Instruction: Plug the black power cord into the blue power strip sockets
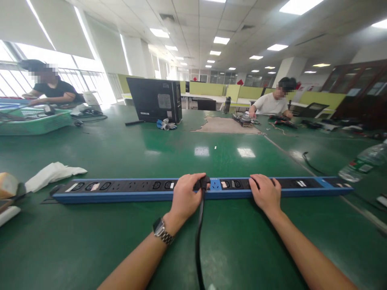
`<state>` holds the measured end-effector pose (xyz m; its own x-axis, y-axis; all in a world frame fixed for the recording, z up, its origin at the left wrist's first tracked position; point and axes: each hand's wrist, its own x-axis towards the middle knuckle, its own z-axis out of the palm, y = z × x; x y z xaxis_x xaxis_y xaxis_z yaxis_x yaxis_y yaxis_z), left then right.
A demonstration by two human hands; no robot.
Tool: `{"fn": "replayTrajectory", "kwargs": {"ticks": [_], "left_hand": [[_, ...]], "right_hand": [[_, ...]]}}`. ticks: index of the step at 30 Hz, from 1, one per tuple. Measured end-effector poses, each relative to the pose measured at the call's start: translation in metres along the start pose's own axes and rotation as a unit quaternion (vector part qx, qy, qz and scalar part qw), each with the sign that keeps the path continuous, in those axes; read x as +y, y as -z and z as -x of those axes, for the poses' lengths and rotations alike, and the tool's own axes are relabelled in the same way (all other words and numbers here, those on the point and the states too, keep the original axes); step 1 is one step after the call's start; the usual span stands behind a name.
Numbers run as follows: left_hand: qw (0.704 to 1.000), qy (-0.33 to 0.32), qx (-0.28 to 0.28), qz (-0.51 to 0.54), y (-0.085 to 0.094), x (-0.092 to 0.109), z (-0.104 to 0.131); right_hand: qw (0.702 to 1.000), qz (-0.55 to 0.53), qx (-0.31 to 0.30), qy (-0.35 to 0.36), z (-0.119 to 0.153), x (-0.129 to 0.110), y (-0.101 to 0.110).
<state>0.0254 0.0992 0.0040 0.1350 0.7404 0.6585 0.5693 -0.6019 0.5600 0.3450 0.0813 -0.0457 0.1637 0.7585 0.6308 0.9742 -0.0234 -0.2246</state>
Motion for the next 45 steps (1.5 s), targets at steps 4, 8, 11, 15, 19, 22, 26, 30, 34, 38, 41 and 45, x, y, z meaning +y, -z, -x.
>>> {"fn": "replayTrajectory", "kwargs": {"ticks": [4, 8, 11, 15, 19, 22, 26, 30, 34, 38, 41, 45], "left_hand": [[0.997, 0.020, -0.068, -0.014, -0.040, 0.022, -0.007], [0.996, 0.020, -0.086, -0.009, -0.056, 0.021, -0.009], [0.996, 0.007, -0.094, -0.001, -0.054, 0.016, -0.008], [0.996, 0.017, -0.087, 0.001, -0.054, 0.014, -0.009], [0.994, -0.008, -0.108, -0.025, -0.057, 0.017, -0.009], [0.998, 0.003, -0.063, 0.015, -0.062, 0.025, -0.010], [0.995, 0.004, -0.064, 0.071, -0.086, 0.051, -0.017], [0.988, 0.042, -0.145, 0.025, -0.124, 0.080, -0.026], [0.983, 0.046, -0.177, -0.011, -0.145, 0.092, -0.031], [0.981, 0.012, -0.195, -0.019, -0.145, 0.093, -0.031], [0.982, 0.027, -0.188, -0.017, -0.143, 0.092, -0.030], [0.982, 0.029, -0.187, -0.007, -0.143, 0.095, -0.028]], "right_hand": [[1.000, -0.006, -0.002, 0.001, 0.000, 0.000, -0.001], [1.000, -0.004, -0.001, -0.001, -0.001, 0.002, -0.002], [1.000, -0.012, -0.011, -0.002, -0.001, 0.003, -0.002], [1.000, -0.023, -0.021, -0.006, -0.001, -0.001, 0.001], [0.998, -0.055, 0.002, -0.028, -0.002, 0.001, 0.006], [0.995, -0.055, 0.057, -0.066, -0.006, 0.013, 0.008], [0.990, -0.013, 0.078, -0.118, -0.009, 0.032, 0.005], [0.990, -0.009, 0.059, -0.125, -0.009, 0.038, -0.001], [0.990, -0.012, 0.051, -0.132, -0.008, 0.037, -0.002], [0.989, -0.013, 0.046, -0.138, -0.009, 0.037, 0.000], [0.989, -0.015, 0.032, -0.142, -0.009, 0.036, 0.001], [0.987, -0.008, 0.028, -0.157, -0.010, 0.032, 0.003]]}}
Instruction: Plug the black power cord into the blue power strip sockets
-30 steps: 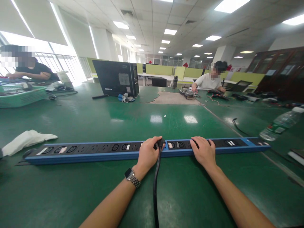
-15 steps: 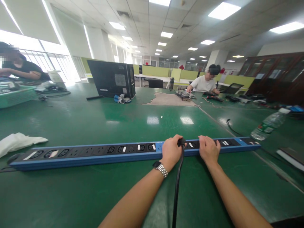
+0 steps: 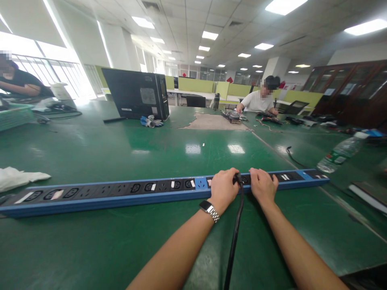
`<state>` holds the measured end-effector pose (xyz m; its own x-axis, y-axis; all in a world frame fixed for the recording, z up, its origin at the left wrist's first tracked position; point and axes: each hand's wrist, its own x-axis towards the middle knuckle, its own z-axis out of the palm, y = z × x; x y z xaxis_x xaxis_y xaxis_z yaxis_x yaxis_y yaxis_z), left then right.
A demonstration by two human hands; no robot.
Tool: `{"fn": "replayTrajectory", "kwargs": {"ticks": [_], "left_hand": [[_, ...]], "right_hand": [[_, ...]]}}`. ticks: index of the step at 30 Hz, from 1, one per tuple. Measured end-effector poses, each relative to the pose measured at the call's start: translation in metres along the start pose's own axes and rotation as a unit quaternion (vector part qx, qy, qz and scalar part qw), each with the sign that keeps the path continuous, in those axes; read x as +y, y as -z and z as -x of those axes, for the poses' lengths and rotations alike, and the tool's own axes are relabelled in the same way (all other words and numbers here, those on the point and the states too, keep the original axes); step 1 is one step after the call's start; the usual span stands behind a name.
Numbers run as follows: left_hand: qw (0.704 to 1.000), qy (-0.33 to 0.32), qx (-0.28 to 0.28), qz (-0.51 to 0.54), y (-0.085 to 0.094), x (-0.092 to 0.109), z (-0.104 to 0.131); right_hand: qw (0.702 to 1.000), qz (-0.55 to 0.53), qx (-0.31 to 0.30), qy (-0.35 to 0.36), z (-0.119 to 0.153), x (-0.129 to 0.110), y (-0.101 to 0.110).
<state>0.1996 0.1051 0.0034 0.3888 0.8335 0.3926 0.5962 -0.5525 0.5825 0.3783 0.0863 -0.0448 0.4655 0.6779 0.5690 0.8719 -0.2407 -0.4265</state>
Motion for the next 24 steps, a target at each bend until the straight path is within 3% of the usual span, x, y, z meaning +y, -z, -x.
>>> {"fn": "replayTrajectory", "kwargs": {"ticks": [6, 14, 16, 21, 24], "left_hand": [[0.999, 0.039, 0.014, -0.018, -0.001, 0.005, 0.000], [0.996, -0.078, 0.027, 0.023, -0.002, -0.004, 0.011], [0.998, -0.068, 0.014, 0.012, 0.000, -0.004, 0.010], [0.999, 0.037, 0.012, -0.021, 0.004, -0.003, 0.004], [0.999, -0.010, 0.017, -0.039, 0.003, 0.001, 0.003]], "right_hand": [[1.000, 0.001, -0.013, 0.008, 0.001, -0.003, 0.002], [1.000, -0.001, -0.018, -0.007, -0.001, -0.003, 0.002], [1.000, -0.001, -0.018, -0.005, 0.000, -0.003, 0.003], [1.000, -0.002, -0.021, -0.005, 0.000, -0.003, 0.003], [1.000, 0.000, -0.022, -0.005, 0.000, -0.002, 0.002]]}}
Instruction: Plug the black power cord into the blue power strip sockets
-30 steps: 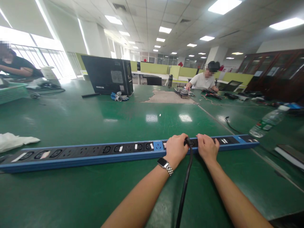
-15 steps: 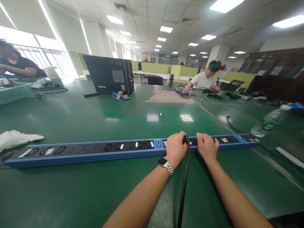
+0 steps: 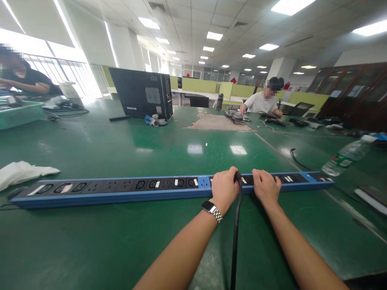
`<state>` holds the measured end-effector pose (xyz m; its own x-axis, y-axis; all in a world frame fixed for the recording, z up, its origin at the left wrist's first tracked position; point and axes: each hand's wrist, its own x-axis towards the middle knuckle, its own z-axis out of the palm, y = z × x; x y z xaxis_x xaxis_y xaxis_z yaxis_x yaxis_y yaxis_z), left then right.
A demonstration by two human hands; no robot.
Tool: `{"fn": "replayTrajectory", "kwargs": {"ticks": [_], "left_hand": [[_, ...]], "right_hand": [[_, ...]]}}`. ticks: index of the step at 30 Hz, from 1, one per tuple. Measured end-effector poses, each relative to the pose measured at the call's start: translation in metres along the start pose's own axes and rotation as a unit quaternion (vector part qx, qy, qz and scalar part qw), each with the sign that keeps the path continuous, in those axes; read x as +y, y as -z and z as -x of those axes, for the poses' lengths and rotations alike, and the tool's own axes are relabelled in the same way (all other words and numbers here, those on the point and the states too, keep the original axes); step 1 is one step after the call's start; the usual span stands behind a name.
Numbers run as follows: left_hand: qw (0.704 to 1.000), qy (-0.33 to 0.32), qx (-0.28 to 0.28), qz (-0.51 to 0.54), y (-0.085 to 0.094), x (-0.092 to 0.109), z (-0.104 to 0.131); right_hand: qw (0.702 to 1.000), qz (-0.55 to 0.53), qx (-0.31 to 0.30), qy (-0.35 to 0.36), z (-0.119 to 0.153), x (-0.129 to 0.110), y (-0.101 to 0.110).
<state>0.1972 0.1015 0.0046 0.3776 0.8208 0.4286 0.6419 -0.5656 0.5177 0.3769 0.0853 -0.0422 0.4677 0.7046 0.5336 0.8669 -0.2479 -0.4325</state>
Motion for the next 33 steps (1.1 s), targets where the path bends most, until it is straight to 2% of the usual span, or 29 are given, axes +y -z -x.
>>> {"fn": "replayTrajectory", "kwargs": {"ticks": [2, 4, 7, 10, 12, 14, 16, 18, 19, 21, 23, 25, 26, 28, 30, 33], "left_hand": [[0.999, -0.048, -0.001, -0.016, 0.000, 0.004, 0.000], [0.997, -0.066, -0.008, -0.034, -0.001, 0.007, -0.001], [0.998, -0.049, -0.012, -0.041, -0.003, 0.006, 0.000], [0.998, -0.055, 0.008, -0.023, -0.009, 0.001, 0.004], [0.998, -0.062, 0.020, 0.005, -0.012, 0.000, 0.004], [0.996, -0.035, 0.046, 0.069, -0.011, 0.000, 0.001], [0.982, 0.001, 0.105, 0.156, 0.001, -0.003, -0.004], [0.960, 0.012, 0.173, 0.218, 0.025, -0.015, -0.006], [0.957, -0.006, 0.188, 0.222, 0.040, -0.026, -0.004], [0.959, -0.009, 0.208, 0.191, 0.075, -0.057, 0.010], [0.962, 0.046, 0.224, 0.148, 0.106, -0.093, 0.032], [0.963, 0.119, 0.218, 0.105, 0.130, -0.126, 0.056], [0.967, 0.138, 0.201, 0.077, 0.137, -0.138, 0.067], [0.979, 0.124, 0.162, 0.023, 0.144, -0.154, 0.081], [0.987, 0.082, 0.138, -0.016, 0.143, -0.159, 0.086], [0.987, 0.028, 0.149, -0.046, 0.136, -0.159, 0.084]], "right_hand": [[1.000, 0.004, 0.004, -0.001, 0.000, 0.000, 0.000], [1.000, 0.007, 0.006, -0.001, 0.000, 0.000, 0.000], [1.000, 0.006, 0.005, 0.002, 0.000, 0.000, 0.001], [1.000, 0.003, 0.003, 0.005, 0.000, 0.001, 0.001], [1.000, 0.005, 0.009, 0.003, 0.000, 0.001, 0.000], [1.000, 0.008, 0.020, -0.001, 0.000, 0.000, -0.001], [1.000, 0.008, 0.028, -0.001, 0.000, 0.000, -0.001], [1.000, 0.004, 0.031, 0.003, 0.000, 0.000, 0.000], [1.000, 0.001, 0.031, 0.004, 0.000, 0.000, 0.000], [1.000, -0.001, 0.029, 0.003, -0.001, 0.000, 0.001], [1.000, 0.001, 0.022, 0.000, -0.001, 0.000, 0.001], [1.000, 0.005, 0.015, -0.006, -0.001, 0.000, 0.000], [1.000, 0.006, 0.014, -0.008, -0.002, 0.001, -0.001], [1.000, 0.006, 0.013, -0.011, -0.002, 0.003, -0.001], [1.000, 0.004, 0.009, -0.012, -0.002, 0.004, -0.002], [1.000, 0.004, 0.003, -0.013, -0.001, 0.005, -0.001]]}}
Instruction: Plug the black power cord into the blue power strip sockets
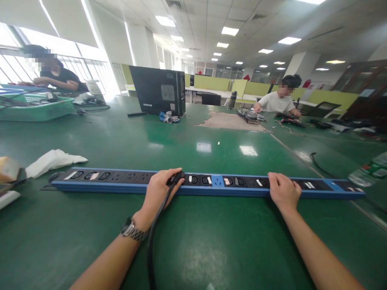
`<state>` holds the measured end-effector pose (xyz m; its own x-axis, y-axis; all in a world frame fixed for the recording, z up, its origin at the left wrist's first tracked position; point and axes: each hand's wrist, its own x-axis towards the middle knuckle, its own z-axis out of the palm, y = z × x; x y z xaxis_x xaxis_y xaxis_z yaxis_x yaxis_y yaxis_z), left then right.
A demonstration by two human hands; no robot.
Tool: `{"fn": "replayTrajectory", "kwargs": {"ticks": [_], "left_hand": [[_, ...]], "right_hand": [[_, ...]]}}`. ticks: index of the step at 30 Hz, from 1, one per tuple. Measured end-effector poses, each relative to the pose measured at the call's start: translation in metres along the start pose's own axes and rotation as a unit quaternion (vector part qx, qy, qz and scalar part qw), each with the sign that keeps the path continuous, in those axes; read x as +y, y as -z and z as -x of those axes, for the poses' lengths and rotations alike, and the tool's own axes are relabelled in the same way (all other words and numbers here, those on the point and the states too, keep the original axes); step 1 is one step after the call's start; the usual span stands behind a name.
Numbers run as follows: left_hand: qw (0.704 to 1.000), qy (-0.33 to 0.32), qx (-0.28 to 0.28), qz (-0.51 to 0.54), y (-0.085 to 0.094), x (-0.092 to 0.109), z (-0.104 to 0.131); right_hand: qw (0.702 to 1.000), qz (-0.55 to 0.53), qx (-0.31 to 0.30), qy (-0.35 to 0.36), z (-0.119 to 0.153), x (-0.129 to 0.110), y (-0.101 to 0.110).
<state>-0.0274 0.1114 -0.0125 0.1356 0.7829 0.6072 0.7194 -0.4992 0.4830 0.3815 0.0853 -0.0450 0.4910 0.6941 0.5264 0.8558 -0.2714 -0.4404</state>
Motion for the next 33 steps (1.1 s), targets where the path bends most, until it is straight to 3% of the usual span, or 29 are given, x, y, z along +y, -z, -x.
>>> {"fn": "replayTrajectory", "kwargs": {"ticks": [4, 7, 10, 14, 17, 19, 24, 28, 33], "left_hand": [[0.999, -0.034, -0.011, 0.013, -0.003, 0.000, 0.000], [0.997, 0.024, 0.031, 0.064, -0.002, 0.007, 0.000], [0.984, 0.086, 0.089, 0.127, -0.012, 0.030, -0.002], [0.993, 0.036, 0.007, 0.116, -0.046, 0.071, -0.009], [0.997, 0.036, -0.026, 0.062, -0.068, 0.087, -0.014], [0.999, 0.035, -0.027, 0.025, -0.075, 0.090, -0.016], [0.998, -0.045, -0.051, -0.003, -0.073, 0.088, -0.019], [0.998, 0.000, -0.065, -0.019, -0.070, 0.087, -0.017], [0.996, -0.056, -0.067, -0.004, -0.071, 0.085, -0.013]], "right_hand": [[1.000, 0.000, 0.003, 0.010, 0.001, 0.000, 0.000], [1.000, 0.000, 0.009, 0.012, 0.002, -0.001, -0.001], [1.000, 0.000, 0.018, 0.007, 0.001, -0.004, -0.001], [1.000, -0.001, 0.017, 0.009, 0.001, -0.006, 0.001], [1.000, -0.004, 0.015, 0.009, 0.001, -0.006, 0.001], [1.000, -0.007, 0.017, 0.008, 0.001, -0.006, 0.001], [1.000, -0.012, 0.015, 0.007, 0.001, -0.007, 0.002], [1.000, -0.014, 0.013, 0.005, 0.001, -0.007, 0.002], [1.000, -0.013, 0.018, 0.009, 0.001, -0.006, 0.001]]}}
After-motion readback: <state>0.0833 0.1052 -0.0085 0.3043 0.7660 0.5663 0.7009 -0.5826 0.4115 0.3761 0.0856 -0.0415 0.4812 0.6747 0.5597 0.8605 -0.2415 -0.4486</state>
